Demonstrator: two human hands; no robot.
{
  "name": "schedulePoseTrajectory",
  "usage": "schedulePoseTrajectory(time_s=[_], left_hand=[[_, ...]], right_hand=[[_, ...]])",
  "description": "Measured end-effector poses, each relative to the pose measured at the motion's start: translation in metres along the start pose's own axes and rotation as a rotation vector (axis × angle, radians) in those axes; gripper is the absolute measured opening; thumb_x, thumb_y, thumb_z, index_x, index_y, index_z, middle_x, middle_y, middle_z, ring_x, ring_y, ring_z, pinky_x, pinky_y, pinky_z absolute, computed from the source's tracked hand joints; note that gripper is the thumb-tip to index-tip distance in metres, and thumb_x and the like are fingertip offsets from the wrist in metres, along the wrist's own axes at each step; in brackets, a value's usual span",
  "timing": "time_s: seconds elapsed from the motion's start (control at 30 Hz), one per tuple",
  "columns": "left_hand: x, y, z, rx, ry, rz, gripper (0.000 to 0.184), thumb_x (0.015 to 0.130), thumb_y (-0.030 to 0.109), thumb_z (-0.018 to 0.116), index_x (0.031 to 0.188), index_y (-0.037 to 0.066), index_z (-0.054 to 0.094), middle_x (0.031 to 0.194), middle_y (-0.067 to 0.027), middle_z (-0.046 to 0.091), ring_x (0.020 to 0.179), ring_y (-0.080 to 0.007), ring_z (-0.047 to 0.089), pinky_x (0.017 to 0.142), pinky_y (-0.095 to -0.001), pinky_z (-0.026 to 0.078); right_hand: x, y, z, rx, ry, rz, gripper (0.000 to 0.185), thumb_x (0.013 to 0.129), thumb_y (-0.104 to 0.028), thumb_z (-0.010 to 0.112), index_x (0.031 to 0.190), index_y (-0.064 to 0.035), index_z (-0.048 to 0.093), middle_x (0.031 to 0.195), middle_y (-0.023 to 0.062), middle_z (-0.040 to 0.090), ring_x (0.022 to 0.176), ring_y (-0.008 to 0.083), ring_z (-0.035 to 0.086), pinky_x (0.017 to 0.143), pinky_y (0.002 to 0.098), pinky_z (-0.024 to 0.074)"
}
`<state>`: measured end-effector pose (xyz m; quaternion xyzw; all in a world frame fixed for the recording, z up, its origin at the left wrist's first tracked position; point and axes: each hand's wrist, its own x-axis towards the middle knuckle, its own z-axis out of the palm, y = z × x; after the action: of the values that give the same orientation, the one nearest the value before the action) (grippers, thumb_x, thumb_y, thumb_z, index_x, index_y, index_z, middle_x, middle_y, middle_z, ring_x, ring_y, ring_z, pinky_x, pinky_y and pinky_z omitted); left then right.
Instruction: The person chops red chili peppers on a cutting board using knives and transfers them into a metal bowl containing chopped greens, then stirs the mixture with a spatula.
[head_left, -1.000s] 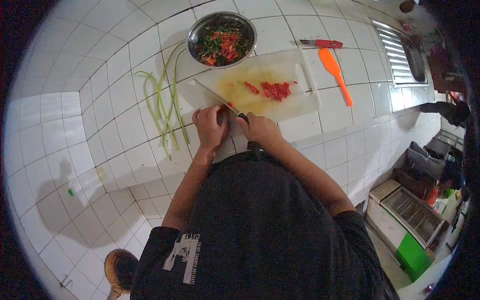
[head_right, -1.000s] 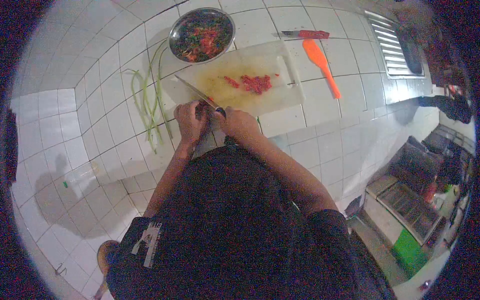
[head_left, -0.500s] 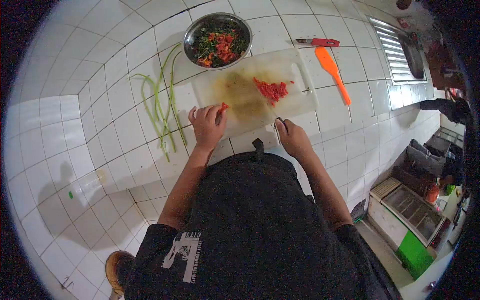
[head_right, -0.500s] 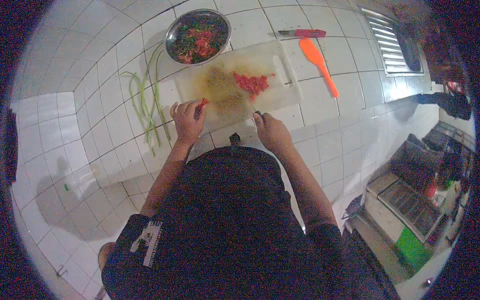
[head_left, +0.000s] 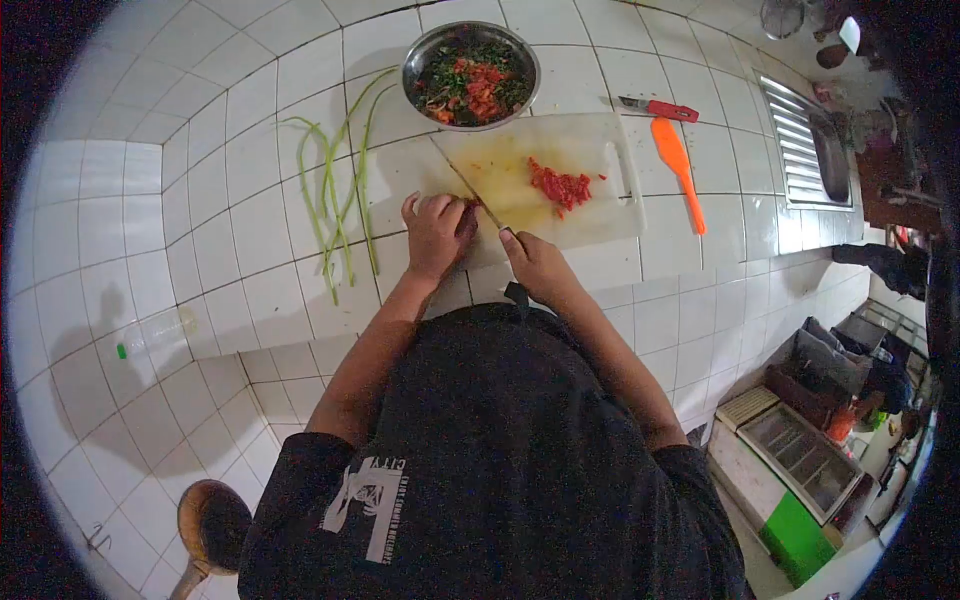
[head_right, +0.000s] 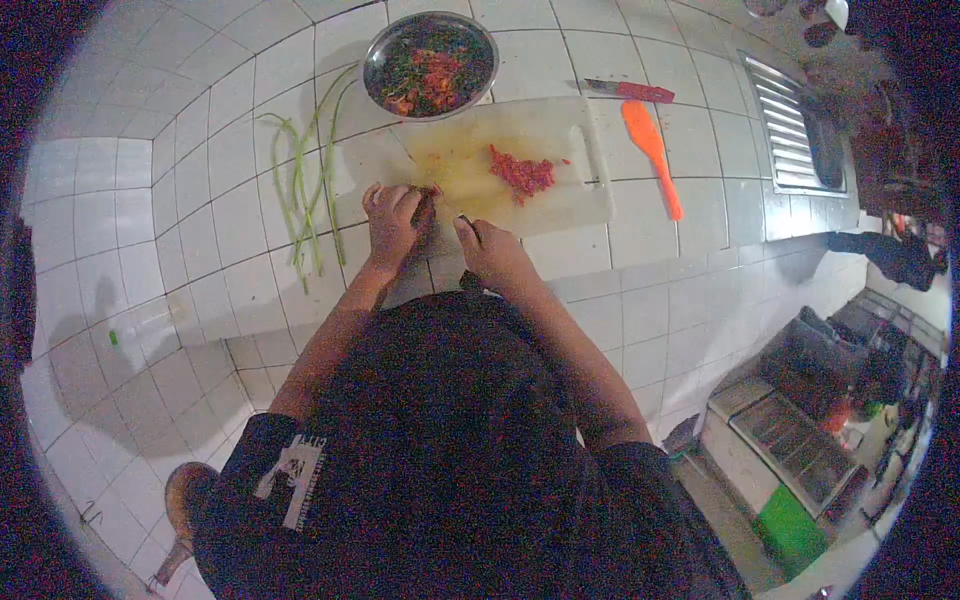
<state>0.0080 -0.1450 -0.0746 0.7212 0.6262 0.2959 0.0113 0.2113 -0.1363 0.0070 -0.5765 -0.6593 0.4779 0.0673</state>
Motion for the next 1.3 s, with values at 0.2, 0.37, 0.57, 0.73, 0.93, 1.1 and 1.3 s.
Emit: schedulePoseTrajectory(time_s=[0.2,0.37,0.57,0.73,0.93,1.1,1.3], left_hand=[[-0.001,0.000,0.000,-0.019,0.016,0.004,0.020,0.084,0.026,0.074,0.097,0.012,0.070,0.096,-0.0039,0.062,0.098,-0.0222,0.061,0.108,-0.0504,0.028],[0.001,0.000,-0.001,-0.025,-0.053,-0.014,0.021,0.083,0.026,0.074,0.098,0.012,0.070,0.096,-0.0047,0.062,0.098,-0.0234,0.061,0.108,-0.0518,0.028],[-0.002,0.003,-0.014,-0.029,-0.068,0.033,0.025,0.082,0.021,0.076,0.103,0.010,0.068,0.100,-0.0051,0.062,0.102,-0.0246,0.060,0.108,-0.0535,0.029],[-0.002,0.003,-0.008,-0.028,-0.059,0.009,0.025,0.082,0.016,0.075,0.104,0.010,0.067,0.105,-0.0051,0.064,0.104,-0.0249,0.061,0.109,-0.0518,0.029],[0.001,0.010,-0.016,-0.004,-0.094,0.000,0.023,0.083,0.018,0.074,0.105,0.012,0.069,0.104,-0.0040,0.065,0.102,-0.0240,0.061,0.110,-0.0502,0.030],[-0.002,0.013,-0.019,0.022,-0.050,-0.012,0.019,0.086,0.020,0.072,0.104,0.013,0.069,0.103,-0.0032,0.065,0.100,-0.0230,0.061,0.109,-0.0497,0.030],[0.006,0.014,-0.017,0.014,-0.059,-0.003,0.016,0.087,0.021,0.072,0.101,0.014,0.069,0.101,-0.0023,0.064,0.099,-0.0219,0.061,0.108,-0.0502,0.031]], right_hand=[[0.002,0.005,0.004,-0.022,-0.002,-0.002,0.058,0.105,-0.048,0.039,0.092,0.0043,0.061,0.087,0.0338,0.065,0.090,0.0537,0.063,0.080,0.0590,0.0484],[0.004,0.007,0.007,-0.054,0.000,-0.005,0.060,0.105,-0.049,0.038,0.093,0.0045,0.062,0.088,0.0342,0.066,0.090,0.0541,0.063,0.080,0.0603,0.0494],[0.009,0.011,0.026,-0.198,0.056,-0.030,0.061,0.105,-0.050,0.038,0.092,0.0035,0.064,0.087,0.0331,0.067,0.084,0.0506,0.067,0.077,0.0595,0.0530],[0.015,0.013,0.030,-0.242,0.137,-0.007,0.056,0.102,-0.047,0.047,0.085,0.0037,0.062,0.078,0.0317,0.066,0.077,0.0506,0.066,0.071,0.0576,0.0526],[-0.003,0.010,0.008,-0.222,0.106,0.046,0.052,0.103,-0.047,0.046,0.090,0.0012,0.062,0.079,0.0308,0.066,0.079,0.0501,0.065,0.074,0.0591,0.0511],[-0.016,0.051,-0.012,-0.171,0.194,0.117,0.058,0.104,-0.049,0.041,0.093,0.0027,0.064,0.086,0.0313,0.067,0.087,0.0502,0.066,0.079,0.0574,0.0509],[-0.025,0.029,-0.034,-0.022,0.152,0.192,0.058,0.105,-0.047,0.040,0.095,0.0052,0.063,0.091,0.0331,0.066,0.091,0.0525,0.063,0.082,0.0567,0.0487]])
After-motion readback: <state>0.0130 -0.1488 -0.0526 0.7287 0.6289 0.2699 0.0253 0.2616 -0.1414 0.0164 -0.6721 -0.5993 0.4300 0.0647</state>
